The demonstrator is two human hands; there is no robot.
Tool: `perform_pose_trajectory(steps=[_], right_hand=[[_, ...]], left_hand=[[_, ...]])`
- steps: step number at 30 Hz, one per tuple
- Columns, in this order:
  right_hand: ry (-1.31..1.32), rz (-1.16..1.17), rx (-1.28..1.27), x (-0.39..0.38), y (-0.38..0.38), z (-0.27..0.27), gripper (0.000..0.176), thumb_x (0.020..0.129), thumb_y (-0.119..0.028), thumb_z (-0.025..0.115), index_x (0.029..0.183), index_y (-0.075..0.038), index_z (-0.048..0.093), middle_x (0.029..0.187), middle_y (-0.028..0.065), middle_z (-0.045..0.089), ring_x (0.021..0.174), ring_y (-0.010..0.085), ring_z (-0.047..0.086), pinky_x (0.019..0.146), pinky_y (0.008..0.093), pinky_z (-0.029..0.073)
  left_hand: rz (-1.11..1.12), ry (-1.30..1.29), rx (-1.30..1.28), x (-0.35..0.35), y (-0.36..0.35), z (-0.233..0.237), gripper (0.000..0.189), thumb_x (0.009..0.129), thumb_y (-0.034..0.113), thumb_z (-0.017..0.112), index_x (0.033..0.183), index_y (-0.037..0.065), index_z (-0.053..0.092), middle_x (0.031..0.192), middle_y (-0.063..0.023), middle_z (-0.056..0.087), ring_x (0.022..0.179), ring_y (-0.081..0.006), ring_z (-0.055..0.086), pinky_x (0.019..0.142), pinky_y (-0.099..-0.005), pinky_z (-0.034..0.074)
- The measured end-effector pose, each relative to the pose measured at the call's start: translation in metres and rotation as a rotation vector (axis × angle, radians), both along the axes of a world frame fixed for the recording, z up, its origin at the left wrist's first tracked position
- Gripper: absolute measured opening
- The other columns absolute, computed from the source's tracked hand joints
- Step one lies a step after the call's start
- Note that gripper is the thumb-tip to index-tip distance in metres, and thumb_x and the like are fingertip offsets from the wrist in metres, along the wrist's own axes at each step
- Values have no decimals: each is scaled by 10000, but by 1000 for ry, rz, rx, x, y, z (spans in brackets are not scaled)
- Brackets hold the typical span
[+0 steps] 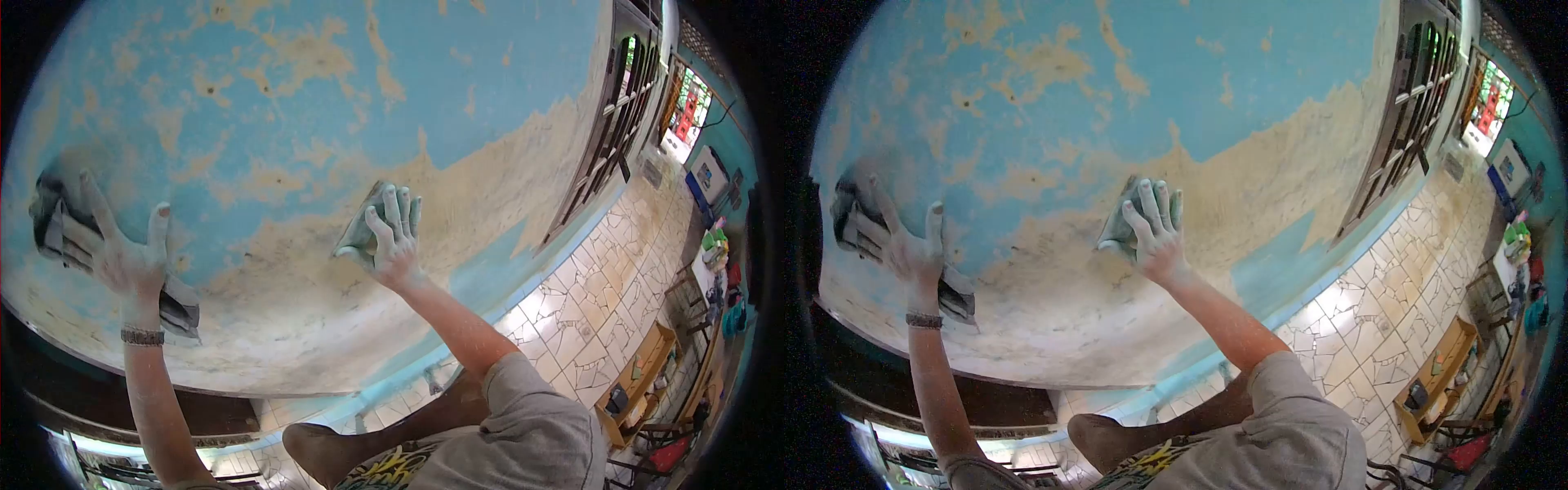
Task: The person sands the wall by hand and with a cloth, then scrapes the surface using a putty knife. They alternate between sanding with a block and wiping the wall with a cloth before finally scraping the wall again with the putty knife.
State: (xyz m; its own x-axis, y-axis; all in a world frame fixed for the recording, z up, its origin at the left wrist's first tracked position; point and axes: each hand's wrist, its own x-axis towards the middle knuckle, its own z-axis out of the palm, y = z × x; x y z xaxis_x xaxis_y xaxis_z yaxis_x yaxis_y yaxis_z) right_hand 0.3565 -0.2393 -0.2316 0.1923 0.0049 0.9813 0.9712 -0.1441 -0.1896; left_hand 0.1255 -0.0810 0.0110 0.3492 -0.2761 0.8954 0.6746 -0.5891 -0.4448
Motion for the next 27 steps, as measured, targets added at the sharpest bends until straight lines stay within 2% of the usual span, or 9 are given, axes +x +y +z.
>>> perform_pose_trajectory(steps=[1, 5, 8, 9, 13, 19, 20, 24, 27], right_hand=[[16, -32, -8, 4, 0, -11, 788, 828, -619, 631, 1359, -67, 449, 1513, 276, 320, 1410, 483, 256, 1124, 649, 128], [1, -12, 141, 32, -8, 115, 771, 831, -606, 637, 1350, -66, 450, 1516, 277, 314, 1424, 482, 229, 1134, 638, 104], [-20, -71, 168, 41, -8, 143, 793, 823, -599, 650, 1372, -69, 435, 1513, 278, 320, 1421, 485, 236, 1131, 641, 114], [-8, -50, 144, 41, -9, 129, 785, 821, -588, 660, 1368, -70, 439, 1512, 277, 323, 1417, 487, 244, 1129, 642, 124], [36, 21, 77, 34, -21, -3, 735, 808, -509, 719, 1361, -89, 476, 1506, 273, 337, 1403, 491, 275, 1123, 630, 171], [152, 79, -39, 16, -47, 0, 565, 839, -261, 711, 1363, -115, 557, 1517, 263, 329, 1413, 483, 265, 1128, 598, 200], [171, 87, -39, 9, -48, 3, 535, 836, -166, 681, 1351, -74, 566, 1522, 266, 321, 1422, 483, 248, 1139, 584, 189], [304, 314, 184, -9, -29, 7, 559, 868, -141, 643, 1378, 35, 497, 1518, 272, 327, 1443, 460, 215, 1161, 566, 120], [271, 203, 253, 2, -7, 23, 584, 903, -205, 623, 1408, 39, 457, 1524, 262, 324, 1449, 440, 216, 1163, 569, 102]], left_hand=[[4, 4, 26, 11, -8, 7, 944, 805, 702, 594, 1558, 290, 203, 1489, -312, 262, 1385, -517, 217, 1093, -665, 127], [-20, 30, 64, 41, -17, 28, 940, 800, 720, 583, 1555, 298, 213, 1455, -286, 317, 1369, -487, 272, 1092, -660, 160], [-68, 60, 28, 41, -14, 27, 910, 821, 702, 573, 1554, 295, 219, 1456, -288, 324, 1366, -466, 298, 1102, -629, 181], [-74, 68, 41, 42, -16, 27, 900, 829, 694, 572, 1554, 292, 220, 1457, -287, 327, 1365, -459, 304, 1105, -618, 187], [8, 54, 85, 41, -22, 28, 893, 840, 673, 579, 1556, 280, 220, 1466, -287, 328, 1365, -455, 305, 1116, -600, 183], [30, 32, 82, 46, -21, 27, 979, 802, 720, 588, 1557, 233, 199, 1492, -298, 273, 1387, -479, 260, 1125, -629, 106], [4, -5, 64, 53, -26, 25, 1005, 792, 730, 593, 1555, 213, 191, 1489, -305, 268, 1386, -487, 255, 1122, -634, 103], [23, -134, 40, 88, -45, 12, 1042, 796, 759, 555, 1546, 138, 184, 1490, -303, 274, 1401, -486, 217, 1125, -627, 106], [40, -109, 52, 92, -43, 13, 1040, 808, 770, 522, 1544, 117, 184, 1492, -292, 284, 1413, -473, 199, 1132, -614, 109]])
